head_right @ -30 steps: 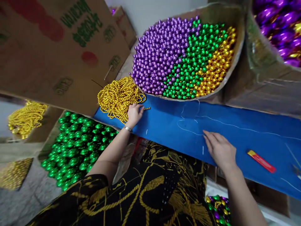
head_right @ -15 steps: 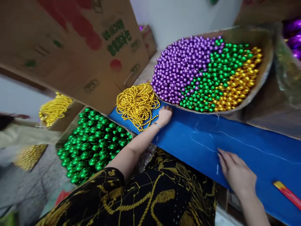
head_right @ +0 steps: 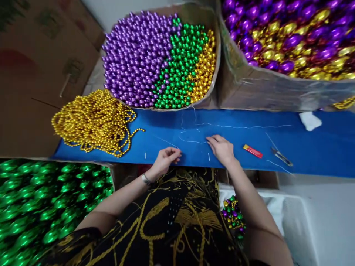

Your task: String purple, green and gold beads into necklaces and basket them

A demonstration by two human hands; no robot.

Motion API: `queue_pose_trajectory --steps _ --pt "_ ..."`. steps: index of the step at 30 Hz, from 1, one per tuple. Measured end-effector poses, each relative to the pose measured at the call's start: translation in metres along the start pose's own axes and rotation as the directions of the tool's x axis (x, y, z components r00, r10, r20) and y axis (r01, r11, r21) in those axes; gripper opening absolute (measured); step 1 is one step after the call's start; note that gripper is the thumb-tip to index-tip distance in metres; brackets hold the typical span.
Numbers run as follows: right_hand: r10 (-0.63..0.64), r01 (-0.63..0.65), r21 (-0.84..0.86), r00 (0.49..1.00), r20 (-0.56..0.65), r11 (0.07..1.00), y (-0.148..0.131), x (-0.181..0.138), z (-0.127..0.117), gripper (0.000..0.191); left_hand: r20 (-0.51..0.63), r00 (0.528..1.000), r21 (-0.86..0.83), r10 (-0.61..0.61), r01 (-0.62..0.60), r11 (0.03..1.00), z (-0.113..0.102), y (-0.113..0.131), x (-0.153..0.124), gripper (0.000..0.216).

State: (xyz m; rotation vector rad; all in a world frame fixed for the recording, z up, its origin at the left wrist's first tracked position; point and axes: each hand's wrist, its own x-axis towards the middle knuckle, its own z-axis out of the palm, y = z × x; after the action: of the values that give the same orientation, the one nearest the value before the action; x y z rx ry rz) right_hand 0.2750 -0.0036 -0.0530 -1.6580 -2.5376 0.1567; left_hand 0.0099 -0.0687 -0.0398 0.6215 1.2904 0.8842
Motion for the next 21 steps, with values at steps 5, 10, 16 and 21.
queue_pose_trajectory --steps 5,10,16,21 --pt "0.001 0.003 -0.055 0.998 0.064 0.998 -0.009 0.000 0.004 0.031 0.038 0.991 -0.144 -0.125 0.129 0.981 0.037 -0.009 -0.003 0.035" --pt "0.149 -0.144 0.277 0.989 0.001 0.950 -0.037 -0.006 0.002 0.028 0.057 0.971 -0.254 -0.234 0.240 0.937 0.052 -0.016 -0.003 0.022" --pt "0.064 -0.126 0.498 0.988 0.141 0.858 -0.071 -0.018 0.003 0.018 0.087 0.950 -0.317 -0.301 0.313 0.896 0.059 -0.023 -0.005 0.005" --pt "-0.027 0.021 0.323 1.000 0.014 0.946 -0.079 -0.025 0.004 0.021 0.148 0.947 -0.334 -0.286 0.320 0.887 0.055 -0.018 -0.002 0.008"
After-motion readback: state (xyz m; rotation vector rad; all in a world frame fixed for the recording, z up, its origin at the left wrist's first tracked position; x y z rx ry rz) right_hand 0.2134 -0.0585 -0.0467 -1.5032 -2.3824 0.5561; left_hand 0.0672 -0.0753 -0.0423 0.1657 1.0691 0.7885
